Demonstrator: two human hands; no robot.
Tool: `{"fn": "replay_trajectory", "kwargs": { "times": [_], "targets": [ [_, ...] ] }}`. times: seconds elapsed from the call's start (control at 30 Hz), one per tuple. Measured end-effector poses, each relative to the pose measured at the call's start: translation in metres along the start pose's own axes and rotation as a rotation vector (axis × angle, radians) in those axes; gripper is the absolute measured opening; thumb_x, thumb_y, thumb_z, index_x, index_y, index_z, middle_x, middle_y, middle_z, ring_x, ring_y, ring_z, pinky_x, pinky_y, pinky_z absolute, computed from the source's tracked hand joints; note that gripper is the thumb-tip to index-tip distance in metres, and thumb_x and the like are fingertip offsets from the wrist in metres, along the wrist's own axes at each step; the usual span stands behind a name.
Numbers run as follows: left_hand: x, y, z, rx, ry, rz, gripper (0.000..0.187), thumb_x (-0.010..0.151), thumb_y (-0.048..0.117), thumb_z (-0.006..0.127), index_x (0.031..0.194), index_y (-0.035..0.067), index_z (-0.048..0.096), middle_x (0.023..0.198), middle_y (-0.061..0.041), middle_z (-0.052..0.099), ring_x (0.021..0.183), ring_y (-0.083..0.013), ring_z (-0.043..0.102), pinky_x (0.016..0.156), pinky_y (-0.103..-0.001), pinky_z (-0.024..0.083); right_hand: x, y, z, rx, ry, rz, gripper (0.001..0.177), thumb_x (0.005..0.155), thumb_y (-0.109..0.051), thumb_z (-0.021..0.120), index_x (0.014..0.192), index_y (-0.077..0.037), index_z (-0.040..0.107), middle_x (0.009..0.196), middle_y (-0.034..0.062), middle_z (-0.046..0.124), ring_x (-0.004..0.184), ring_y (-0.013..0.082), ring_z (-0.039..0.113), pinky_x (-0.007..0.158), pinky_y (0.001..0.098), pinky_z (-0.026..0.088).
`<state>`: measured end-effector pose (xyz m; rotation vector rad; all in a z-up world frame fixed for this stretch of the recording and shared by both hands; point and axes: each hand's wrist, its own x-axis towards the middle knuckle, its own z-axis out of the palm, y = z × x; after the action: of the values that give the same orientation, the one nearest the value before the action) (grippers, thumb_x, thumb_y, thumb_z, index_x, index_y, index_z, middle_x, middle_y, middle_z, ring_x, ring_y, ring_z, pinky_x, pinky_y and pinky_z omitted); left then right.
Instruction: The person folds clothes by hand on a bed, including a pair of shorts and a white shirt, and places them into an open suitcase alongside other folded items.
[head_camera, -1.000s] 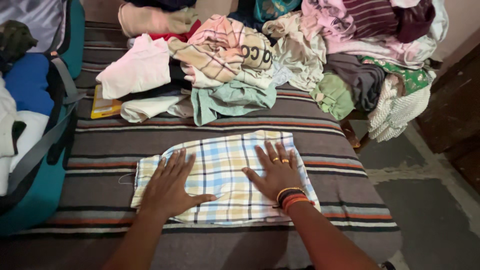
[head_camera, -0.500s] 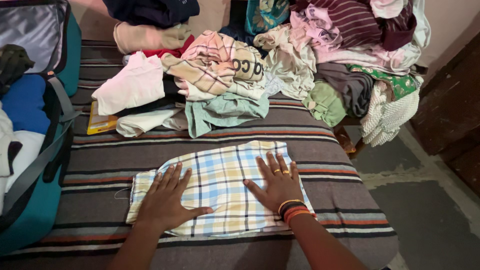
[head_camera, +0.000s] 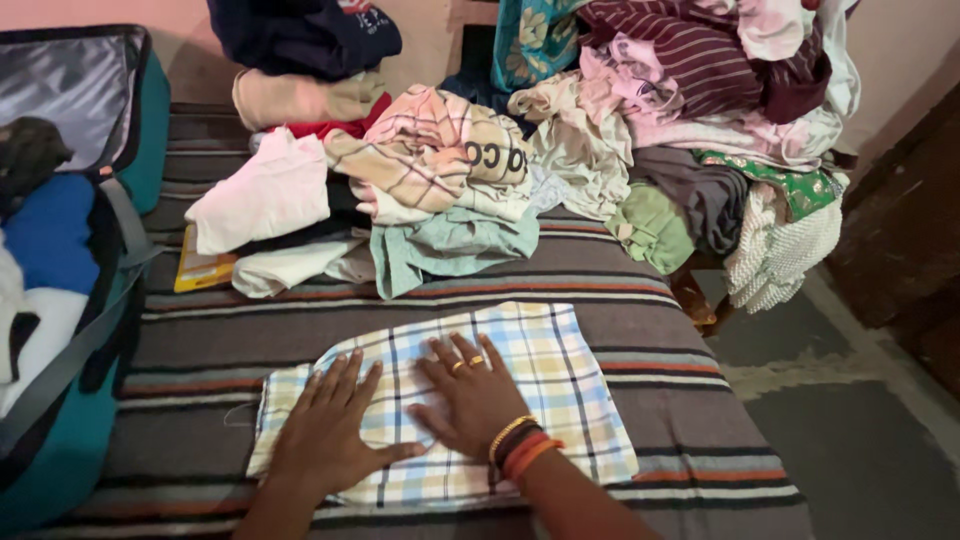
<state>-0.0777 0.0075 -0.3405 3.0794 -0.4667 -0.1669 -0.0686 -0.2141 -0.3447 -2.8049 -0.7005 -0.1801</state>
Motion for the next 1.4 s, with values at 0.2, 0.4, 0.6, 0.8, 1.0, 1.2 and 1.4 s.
{"fn": "replay_trajectory", "kwargs": {
  "times": [0.2, 0.4, 0.6, 0.8, 1.0, 1.2, 1.4],
  "targets": [
    [-0.001, 0.001, -0.006, -0.035, -0.054, -0.01, 0.132, 0.067, 0.097, 0.057, 0.162, 0.013, 0.019, 0.172, -0.014, 0.007, 0.153, -0.0265, 0.005, 0.122, -0.043, 0.004, 0.024, 0.025, -0.012, -0.047, -0.16, 0.252, 0.082, 0.093, -0.074, 0.03, 0.157, -0.023, 0.032, 0.168, 0.0082, 0.021, 0.156, 0.0282, 0.012, 0.122, 0.0589, -0.003],
    [0.0, -0.001, -0.004, -0.086, -0.002, 0.012, 0.133, 0.065, 0.096, 0.059, 0.161, 0.011, 0.022, 0.169, -0.018, 0.012, 0.157, -0.0316, 0.008, 0.12, -0.045, 0.005, 0.023, 0.068, -0.01, -0.082, -0.076, 0.362, 0.086, 0.092, -0.077, 0.031, 0.159, -0.024, 0.031, 0.168, 0.0091, 0.02, 0.156, 0.0314, 0.01, 0.123, 0.0538, 0.003],
    [0.0, -0.007, 0.007, -0.091, 0.127, 0.086, 0.131, 0.065, 0.095, 0.061, 0.157, 0.007, 0.028, 0.166, -0.023, 0.019, 0.154, -0.036, 0.014, 0.118, -0.048, 0.011, 0.024, 0.084, -0.009, -0.099, -0.043, 0.48, 0.087, 0.091, -0.078, 0.03, 0.158, -0.023, 0.029, 0.169, 0.0069, 0.018, 0.156, 0.0301, 0.009, 0.123, 0.0561, 0.004],
    [-0.004, -0.012, 0.024, -0.084, 0.247, 0.121, 0.098, 0.088, 0.081, 0.047, 0.158, 0.013, 0.035, 0.165, -0.02, 0.028, 0.154, -0.037, 0.021, 0.118, -0.051, 0.017, 0.005, 0.094, -0.018, -0.109, -0.023, 0.779, 0.082, 0.093, -0.074, 0.026, 0.161, -0.028, 0.024, 0.169, 0.0055, 0.016, 0.156, 0.0329, 0.01, 0.123, 0.0579, 0.004],
    [-0.002, -0.007, 0.011, -0.016, 0.186, 0.129, 0.101, 0.084, 0.083, 0.042, 0.156, 0.012, 0.034, 0.164, -0.021, 0.025, 0.152, -0.0379, 0.02, 0.119, -0.051, 0.014, -0.02, 0.104, -0.007, -0.374, -0.062, 0.85, 0.076, 0.099, -0.063, 0.029, 0.161, -0.02, 0.025, 0.169, 0.0072, 0.021, 0.156, 0.0336, 0.014, 0.119, 0.0667, 0.005],
    [-0.006, 0.007, 0.005, -0.018, 0.077, 0.008, 0.082, 0.093, 0.075, 0.039, 0.15, 0.016, 0.042, 0.163, -0.014, 0.032, 0.151, -0.0281, 0.028, 0.125, -0.05, 0.014, -0.014, 0.011, -0.002, -0.187, -0.112, 0.355, 0.075, 0.098, -0.053, 0.035, 0.164, -0.019, 0.028, 0.169, 0.0091, 0.022, 0.153, 0.033, 0.016, 0.118, 0.0739, -0.001],
    [-0.04, -0.018, 0.027, -0.032, 0.182, 0.012, 0.078, 0.093, 0.07, 0.042, 0.155, 0.022, 0.044, 0.16, -0.008, 0.035, 0.149, -0.0249, 0.03, 0.124, -0.051, 0.016, -0.052, -0.021, -0.025, 0.015, -0.26, 0.454, 0.075, 0.096, -0.069, 0.029, 0.16, -0.03, 0.026, 0.171, 0.0011, 0.012, 0.159, 0.0267, 0.003, 0.123, 0.0612, -0.004]
  ]
}}
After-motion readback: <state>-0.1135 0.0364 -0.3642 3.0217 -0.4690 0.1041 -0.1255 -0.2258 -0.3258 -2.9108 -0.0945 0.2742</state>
